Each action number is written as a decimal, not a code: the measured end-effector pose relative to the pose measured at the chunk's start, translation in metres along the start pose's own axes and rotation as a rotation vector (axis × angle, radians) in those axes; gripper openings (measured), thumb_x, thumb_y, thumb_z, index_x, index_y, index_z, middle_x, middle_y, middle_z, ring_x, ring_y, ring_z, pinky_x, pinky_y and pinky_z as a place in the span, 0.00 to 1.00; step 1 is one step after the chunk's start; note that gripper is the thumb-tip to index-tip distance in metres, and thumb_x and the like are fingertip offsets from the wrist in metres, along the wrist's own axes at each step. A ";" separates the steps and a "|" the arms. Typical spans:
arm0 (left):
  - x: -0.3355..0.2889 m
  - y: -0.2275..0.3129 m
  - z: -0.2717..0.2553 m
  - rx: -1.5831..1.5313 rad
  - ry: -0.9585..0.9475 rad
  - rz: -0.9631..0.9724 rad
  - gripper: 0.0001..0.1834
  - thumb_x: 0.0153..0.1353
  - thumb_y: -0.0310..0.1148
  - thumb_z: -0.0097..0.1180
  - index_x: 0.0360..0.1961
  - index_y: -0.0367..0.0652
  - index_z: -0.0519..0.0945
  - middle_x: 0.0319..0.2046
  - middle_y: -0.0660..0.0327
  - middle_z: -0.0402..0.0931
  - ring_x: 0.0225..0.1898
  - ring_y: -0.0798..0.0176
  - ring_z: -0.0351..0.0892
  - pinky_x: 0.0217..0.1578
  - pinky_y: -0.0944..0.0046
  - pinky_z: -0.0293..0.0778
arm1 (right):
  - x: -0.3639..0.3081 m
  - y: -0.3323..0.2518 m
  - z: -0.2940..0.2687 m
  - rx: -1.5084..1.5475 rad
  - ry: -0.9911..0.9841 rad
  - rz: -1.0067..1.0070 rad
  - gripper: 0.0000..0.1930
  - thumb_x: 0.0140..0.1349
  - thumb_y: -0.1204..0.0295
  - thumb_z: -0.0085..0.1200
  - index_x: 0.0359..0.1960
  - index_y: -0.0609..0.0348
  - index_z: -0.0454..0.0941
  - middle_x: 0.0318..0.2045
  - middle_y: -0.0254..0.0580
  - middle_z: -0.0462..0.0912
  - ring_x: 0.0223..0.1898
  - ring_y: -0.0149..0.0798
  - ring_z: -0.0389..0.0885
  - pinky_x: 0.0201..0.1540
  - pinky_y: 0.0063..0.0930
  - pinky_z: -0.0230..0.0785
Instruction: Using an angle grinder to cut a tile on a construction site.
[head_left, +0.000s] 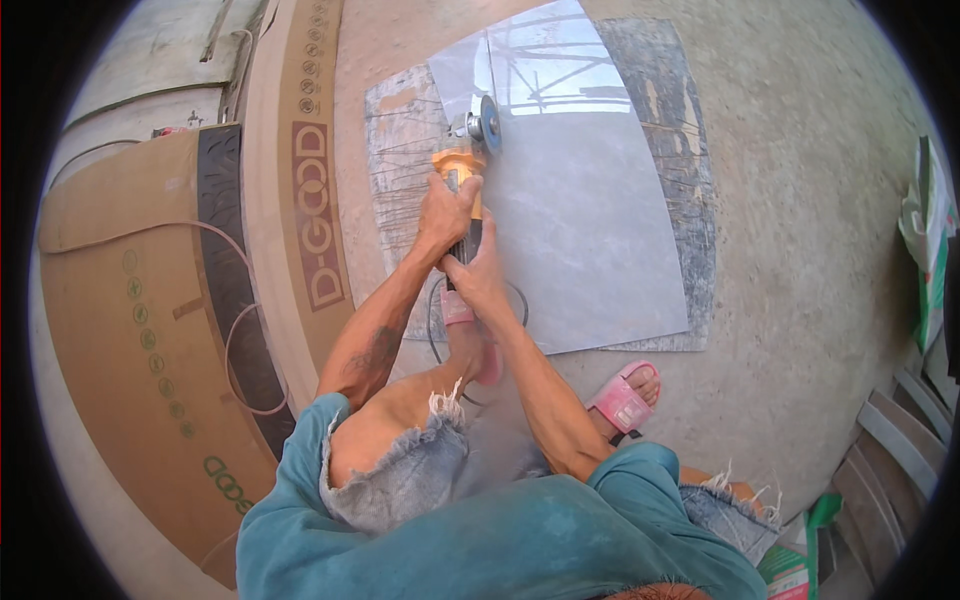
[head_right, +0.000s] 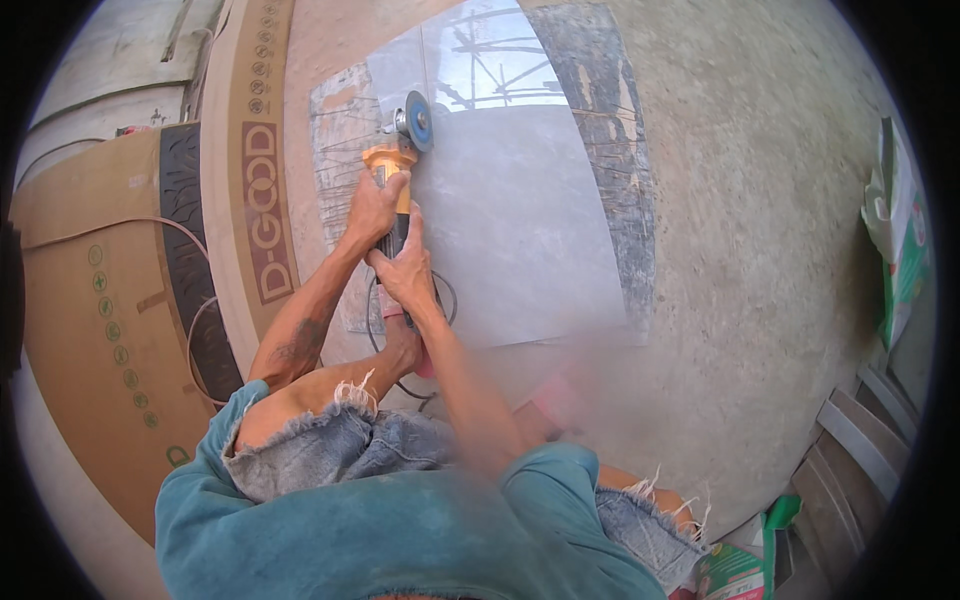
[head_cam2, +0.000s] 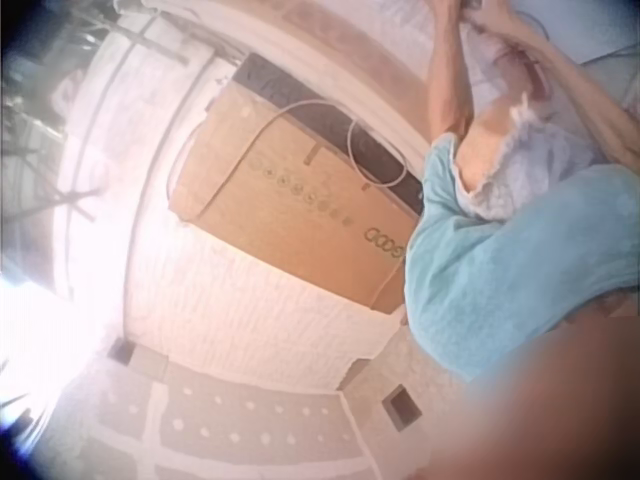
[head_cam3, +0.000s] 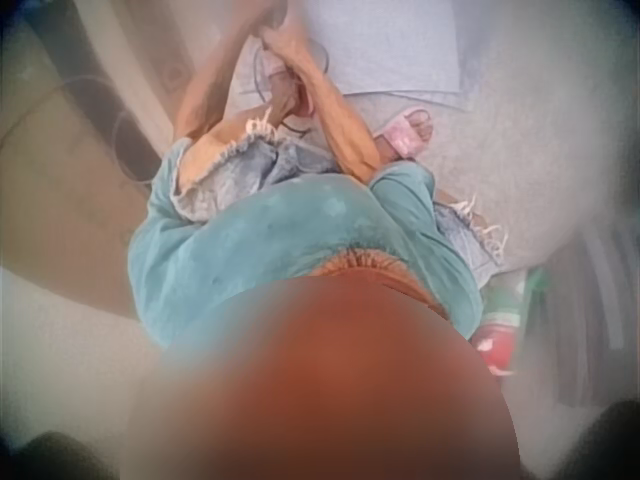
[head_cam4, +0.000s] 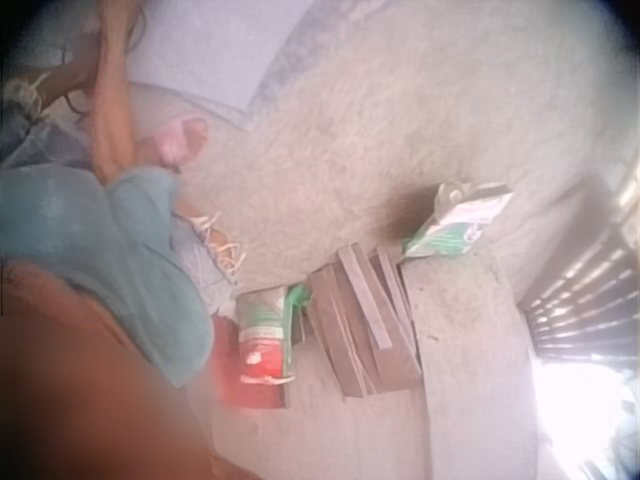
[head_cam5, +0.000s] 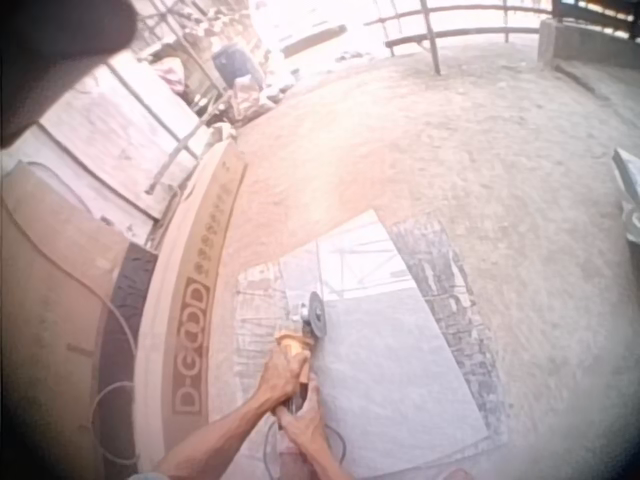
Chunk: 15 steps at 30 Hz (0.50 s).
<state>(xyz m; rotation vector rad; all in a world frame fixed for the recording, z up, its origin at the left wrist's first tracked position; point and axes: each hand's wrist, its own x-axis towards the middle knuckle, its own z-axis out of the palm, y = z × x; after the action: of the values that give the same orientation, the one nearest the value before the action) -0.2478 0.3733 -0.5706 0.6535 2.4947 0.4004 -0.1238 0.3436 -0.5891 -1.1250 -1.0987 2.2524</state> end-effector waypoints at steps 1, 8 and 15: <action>0.000 -0.002 -0.001 -0.001 0.007 -0.001 0.46 0.61 0.61 0.56 0.57 0.20 0.66 0.47 0.26 0.77 0.51 0.30 0.80 0.53 0.44 0.73 | 0.001 -0.001 0.001 -0.008 -0.007 0.007 0.54 0.53 0.61 0.68 0.77 0.59 0.45 0.53 0.69 0.80 0.54 0.62 0.83 0.58 0.46 0.73; -0.049 -0.009 -0.064 -0.262 0.074 0.047 0.37 0.58 0.55 0.65 0.51 0.28 0.74 0.42 0.41 0.82 0.44 0.48 0.83 0.47 0.53 0.76 | -0.048 -0.050 0.038 -0.110 -0.084 -0.061 0.57 0.54 0.65 0.71 0.76 0.67 0.41 0.57 0.72 0.74 0.58 0.64 0.78 0.58 0.47 0.72; -0.150 -0.019 -0.211 -0.167 0.291 0.107 0.27 0.55 0.36 0.68 0.53 0.34 0.75 0.37 0.58 0.81 0.36 0.65 0.80 0.40 0.62 0.78 | -0.121 -0.045 0.143 0.099 -0.526 -0.248 0.63 0.56 0.65 0.69 0.77 0.59 0.23 0.60 0.74 0.71 0.60 0.68 0.76 0.60 0.47 0.70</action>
<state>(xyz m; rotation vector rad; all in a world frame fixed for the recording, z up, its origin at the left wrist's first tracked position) -0.2604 0.2486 -0.3439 0.7044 2.6650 0.7854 -0.1653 0.2278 -0.4415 -0.3298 -1.2160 2.4230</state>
